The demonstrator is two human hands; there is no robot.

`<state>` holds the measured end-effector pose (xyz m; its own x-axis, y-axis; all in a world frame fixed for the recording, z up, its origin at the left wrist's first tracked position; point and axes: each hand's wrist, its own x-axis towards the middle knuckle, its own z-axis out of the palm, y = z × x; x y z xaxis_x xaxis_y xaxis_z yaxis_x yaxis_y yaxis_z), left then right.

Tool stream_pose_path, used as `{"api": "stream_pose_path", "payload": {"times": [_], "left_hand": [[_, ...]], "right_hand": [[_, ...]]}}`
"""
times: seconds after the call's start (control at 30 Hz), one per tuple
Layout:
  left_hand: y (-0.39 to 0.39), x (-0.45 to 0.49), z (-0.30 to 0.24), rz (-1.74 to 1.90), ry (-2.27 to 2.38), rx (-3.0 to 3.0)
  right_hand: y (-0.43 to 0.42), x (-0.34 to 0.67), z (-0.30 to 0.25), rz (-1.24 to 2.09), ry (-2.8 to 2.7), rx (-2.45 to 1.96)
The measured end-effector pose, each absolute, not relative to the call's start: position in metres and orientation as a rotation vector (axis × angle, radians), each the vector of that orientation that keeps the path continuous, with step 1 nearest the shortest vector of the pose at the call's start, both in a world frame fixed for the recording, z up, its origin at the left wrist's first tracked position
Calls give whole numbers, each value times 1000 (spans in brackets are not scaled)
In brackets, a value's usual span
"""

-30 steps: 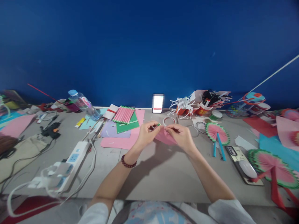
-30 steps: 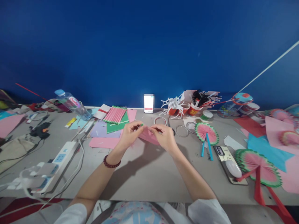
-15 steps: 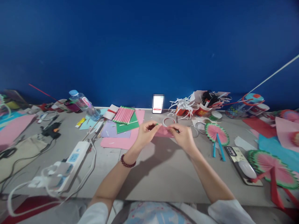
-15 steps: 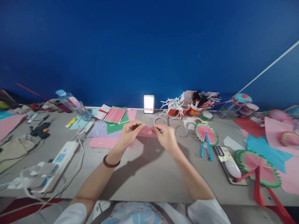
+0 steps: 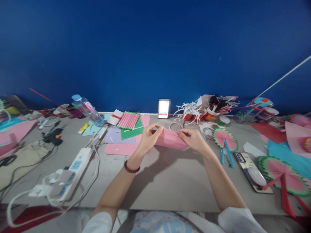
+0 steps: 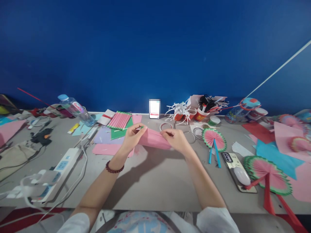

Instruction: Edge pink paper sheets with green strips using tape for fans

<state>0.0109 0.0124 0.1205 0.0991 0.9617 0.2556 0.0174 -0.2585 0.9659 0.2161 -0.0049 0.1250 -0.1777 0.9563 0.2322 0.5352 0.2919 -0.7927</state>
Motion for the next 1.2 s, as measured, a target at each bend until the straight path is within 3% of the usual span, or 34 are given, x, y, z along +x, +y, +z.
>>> {"api": "stream_pose_path", "payload": {"times": [0.27,0.6,1.2], "left_hand": [[25,-5,122,1384,1077,1379],[39,-23,119,1103,975,1260],[44,-19,105,1158,1113,1626]], "right_hand": [[6,235,119,939,-1576,-1361],[17,236,111,960,-1364,-1325],[22,239,102,783,-1510,-1342]]}}
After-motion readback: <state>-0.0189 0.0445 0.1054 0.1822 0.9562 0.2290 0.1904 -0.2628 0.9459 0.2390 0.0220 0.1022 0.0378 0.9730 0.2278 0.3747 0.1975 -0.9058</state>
